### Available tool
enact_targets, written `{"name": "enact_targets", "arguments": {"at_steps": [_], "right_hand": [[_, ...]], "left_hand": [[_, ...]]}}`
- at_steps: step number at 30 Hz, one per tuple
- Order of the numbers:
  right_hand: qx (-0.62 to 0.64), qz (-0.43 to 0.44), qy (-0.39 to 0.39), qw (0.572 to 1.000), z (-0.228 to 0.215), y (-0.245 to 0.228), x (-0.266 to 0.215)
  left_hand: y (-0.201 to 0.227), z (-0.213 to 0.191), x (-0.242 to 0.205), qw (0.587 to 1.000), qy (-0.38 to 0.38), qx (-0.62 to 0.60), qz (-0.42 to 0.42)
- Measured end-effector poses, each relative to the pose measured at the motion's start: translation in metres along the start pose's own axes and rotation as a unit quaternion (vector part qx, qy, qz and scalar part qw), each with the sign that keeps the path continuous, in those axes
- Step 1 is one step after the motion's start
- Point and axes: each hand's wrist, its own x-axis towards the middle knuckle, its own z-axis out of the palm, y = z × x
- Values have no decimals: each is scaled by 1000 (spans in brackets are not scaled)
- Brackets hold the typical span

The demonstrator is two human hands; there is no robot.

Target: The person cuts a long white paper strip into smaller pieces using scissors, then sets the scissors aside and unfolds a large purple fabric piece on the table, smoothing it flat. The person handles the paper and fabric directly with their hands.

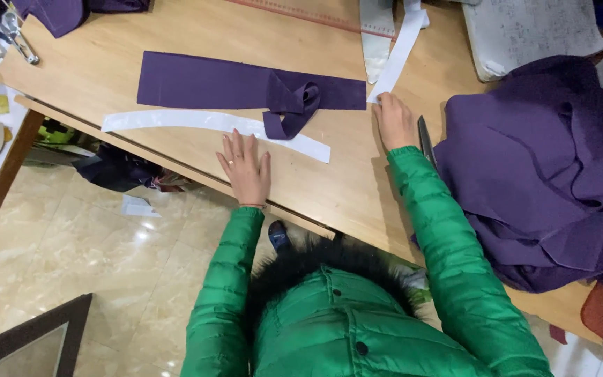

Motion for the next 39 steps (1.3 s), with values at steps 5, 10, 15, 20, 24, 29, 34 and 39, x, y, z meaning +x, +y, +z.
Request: {"name": "enact_targets", "arguments": {"at_steps": [5, 10, 15, 20, 24, 29, 34, 39], "right_hand": [[-27, 6, 10, 1000, -6, -6, -4], [58, 45, -7, 997, -39, -36, -8], [-3, 26, -42, 999, -24, -22, 7], [-59, 20, 30, 998, 0, -1, 9], [-35, 4, 53, 998, 4, 12, 10], [10, 32, -49, 998, -36, -20, -1], [15, 21, -38, 999, -19, -11, -16], [-1, -39, 10, 999, -27, -17, -21]], "left_hand": [[43, -16, -35, 982, -11, -181, 45], [85, -28, -55, 942, -92, -315, 67], [89, -9, -62, 960, -115, -142, 214], [61, 6, -42, 962, -167, 61, 206], [40, 8, -4, 974, -92, 83, 188], [8, 9, 46, 982, -95, 108, 120], [-17, 21, 78, 982, -108, 134, 73], [-20, 26, 80, 978, -147, 136, 52]]}}
